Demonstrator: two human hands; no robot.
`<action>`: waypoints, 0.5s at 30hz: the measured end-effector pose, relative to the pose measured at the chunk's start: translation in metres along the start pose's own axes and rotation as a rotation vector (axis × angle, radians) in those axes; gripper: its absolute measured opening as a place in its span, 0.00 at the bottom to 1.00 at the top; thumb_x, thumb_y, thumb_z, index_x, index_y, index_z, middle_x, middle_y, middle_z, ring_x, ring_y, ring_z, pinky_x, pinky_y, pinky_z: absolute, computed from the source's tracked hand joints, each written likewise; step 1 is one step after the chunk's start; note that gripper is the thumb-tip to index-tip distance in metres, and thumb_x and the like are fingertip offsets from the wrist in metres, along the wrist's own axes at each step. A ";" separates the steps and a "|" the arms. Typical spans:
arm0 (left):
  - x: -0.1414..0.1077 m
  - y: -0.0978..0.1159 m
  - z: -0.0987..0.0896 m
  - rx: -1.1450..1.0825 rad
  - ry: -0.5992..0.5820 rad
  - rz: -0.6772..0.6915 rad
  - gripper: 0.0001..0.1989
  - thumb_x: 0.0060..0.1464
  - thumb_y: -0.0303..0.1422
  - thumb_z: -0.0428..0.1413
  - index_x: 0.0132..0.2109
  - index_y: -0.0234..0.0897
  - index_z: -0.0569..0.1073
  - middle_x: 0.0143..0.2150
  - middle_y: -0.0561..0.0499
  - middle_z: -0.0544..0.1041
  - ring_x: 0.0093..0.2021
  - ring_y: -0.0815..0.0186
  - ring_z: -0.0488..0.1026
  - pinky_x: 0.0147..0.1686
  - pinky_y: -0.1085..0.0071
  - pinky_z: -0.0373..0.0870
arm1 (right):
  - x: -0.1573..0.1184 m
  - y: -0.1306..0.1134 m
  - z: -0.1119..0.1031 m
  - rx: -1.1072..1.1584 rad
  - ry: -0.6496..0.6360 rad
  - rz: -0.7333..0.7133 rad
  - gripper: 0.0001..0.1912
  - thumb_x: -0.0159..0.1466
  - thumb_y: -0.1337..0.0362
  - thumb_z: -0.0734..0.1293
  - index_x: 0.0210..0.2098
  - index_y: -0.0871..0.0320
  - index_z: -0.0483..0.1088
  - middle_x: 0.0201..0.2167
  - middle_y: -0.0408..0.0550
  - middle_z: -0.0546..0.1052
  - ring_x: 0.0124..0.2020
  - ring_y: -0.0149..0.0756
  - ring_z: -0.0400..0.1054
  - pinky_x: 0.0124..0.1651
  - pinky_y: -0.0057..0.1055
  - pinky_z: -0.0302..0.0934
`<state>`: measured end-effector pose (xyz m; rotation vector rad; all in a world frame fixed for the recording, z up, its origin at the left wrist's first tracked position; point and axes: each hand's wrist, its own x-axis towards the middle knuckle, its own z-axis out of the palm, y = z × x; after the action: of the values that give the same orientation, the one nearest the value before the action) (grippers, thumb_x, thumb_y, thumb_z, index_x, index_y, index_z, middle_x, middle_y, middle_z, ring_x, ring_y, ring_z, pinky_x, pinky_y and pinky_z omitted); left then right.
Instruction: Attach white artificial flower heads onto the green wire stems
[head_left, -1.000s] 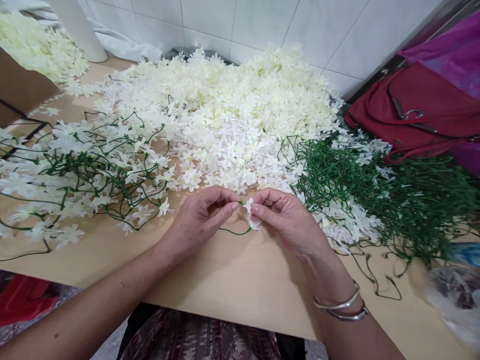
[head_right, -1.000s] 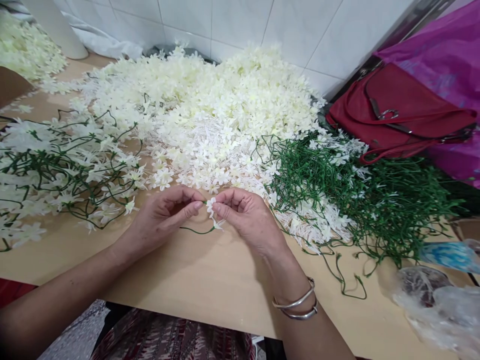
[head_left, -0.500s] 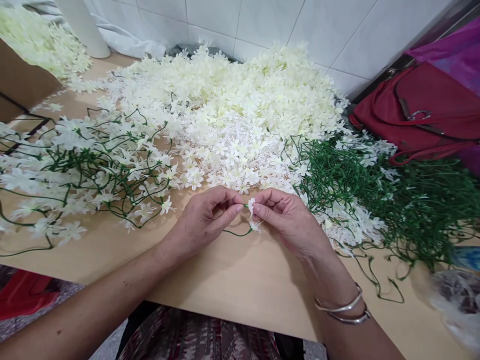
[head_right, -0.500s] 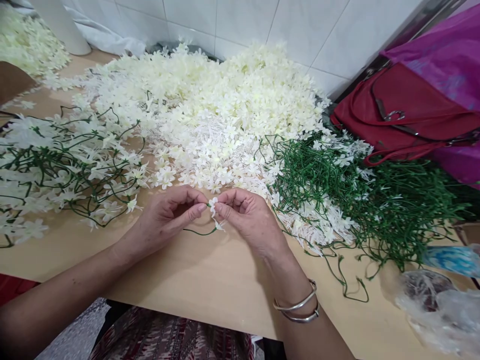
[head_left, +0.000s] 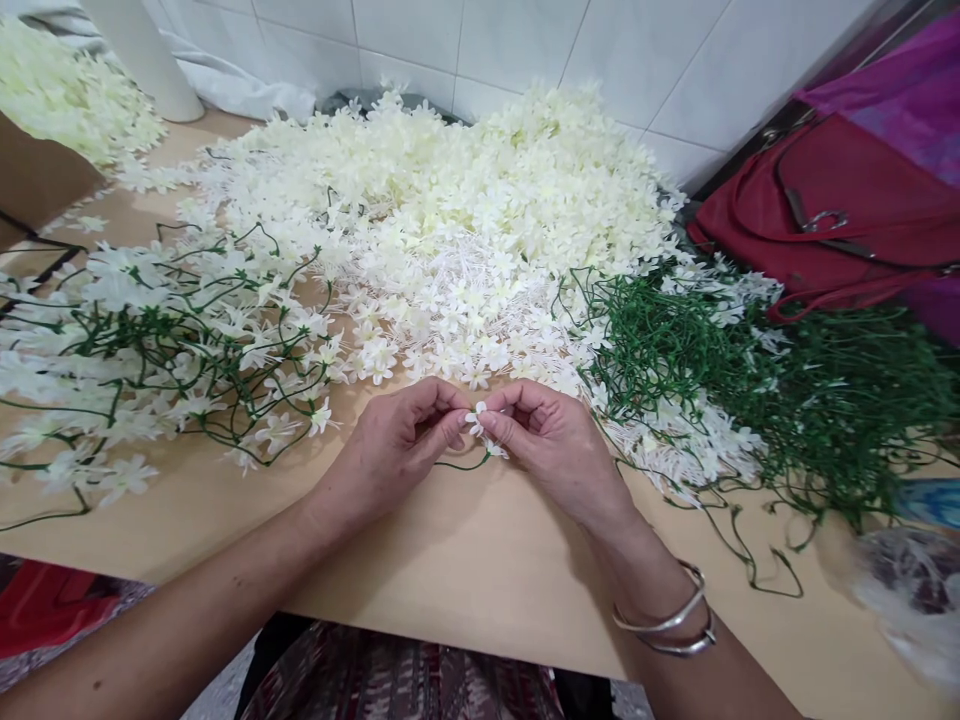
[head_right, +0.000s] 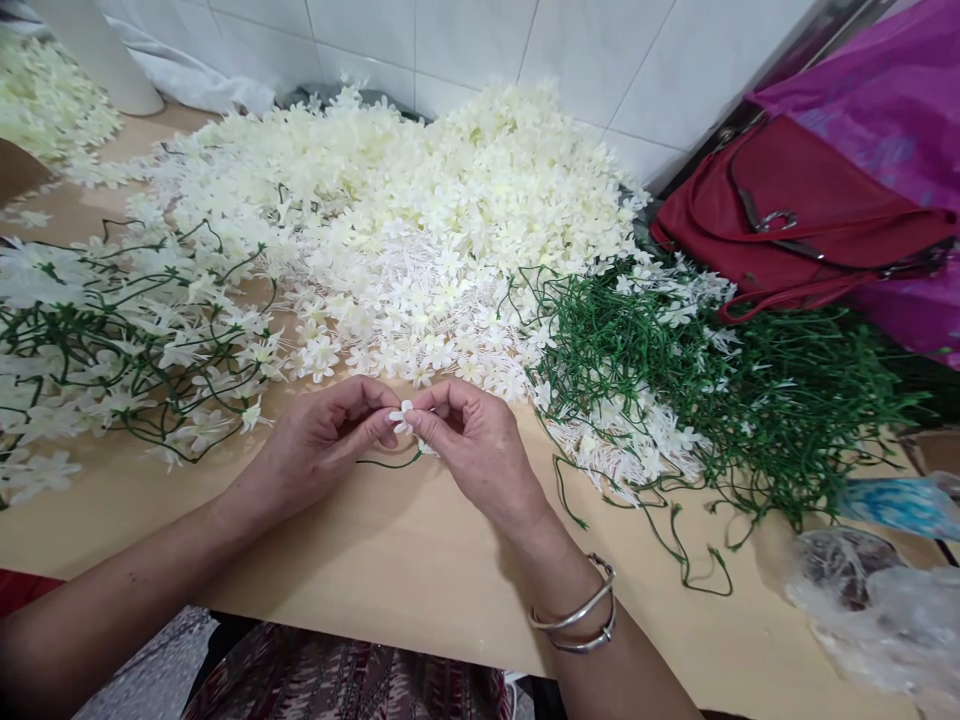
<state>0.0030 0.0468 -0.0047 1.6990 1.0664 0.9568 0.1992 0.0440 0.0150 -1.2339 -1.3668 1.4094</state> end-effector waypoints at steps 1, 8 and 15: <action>0.000 -0.001 0.000 -0.017 -0.007 -0.014 0.07 0.69 0.36 0.57 0.44 0.38 0.76 0.32 0.54 0.81 0.32 0.71 0.78 0.34 0.75 0.71 | 0.000 0.000 0.001 -0.005 0.006 0.001 0.10 0.63 0.58 0.74 0.34 0.58 0.75 0.25 0.40 0.71 0.26 0.28 0.59 0.30 0.29 0.54; -0.002 -0.004 -0.001 -0.058 -0.053 -0.054 0.11 0.70 0.41 0.57 0.43 0.38 0.76 0.35 0.52 0.82 0.36 0.68 0.79 0.38 0.71 0.74 | 0.002 0.003 0.002 0.094 -0.034 0.022 0.09 0.63 0.58 0.75 0.36 0.57 0.75 0.29 0.42 0.77 0.30 0.31 0.68 0.35 0.31 0.62; -0.002 -0.004 -0.002 -0.054 -0.033 -0.089 0.12 0.69 0.42 0.57 0.44 0.38 0.75 0.34 0.52 0.82 0.35 0.68 0.80 0.39 0.71 0.75 | 0.000 0.004 0.006 0.010 -0.003 0.015 0.08 0.64 0.59 0.73 0.36 0.56 0.74 0.29 0.42 0.78 0.30 0.30 0.68 0.34 0.30 0.61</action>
<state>-0.0003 0.0464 -0.0077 1.6050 1.0757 0.8907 0.1940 0.0424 0.0103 -1.2383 -1.3532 1.4282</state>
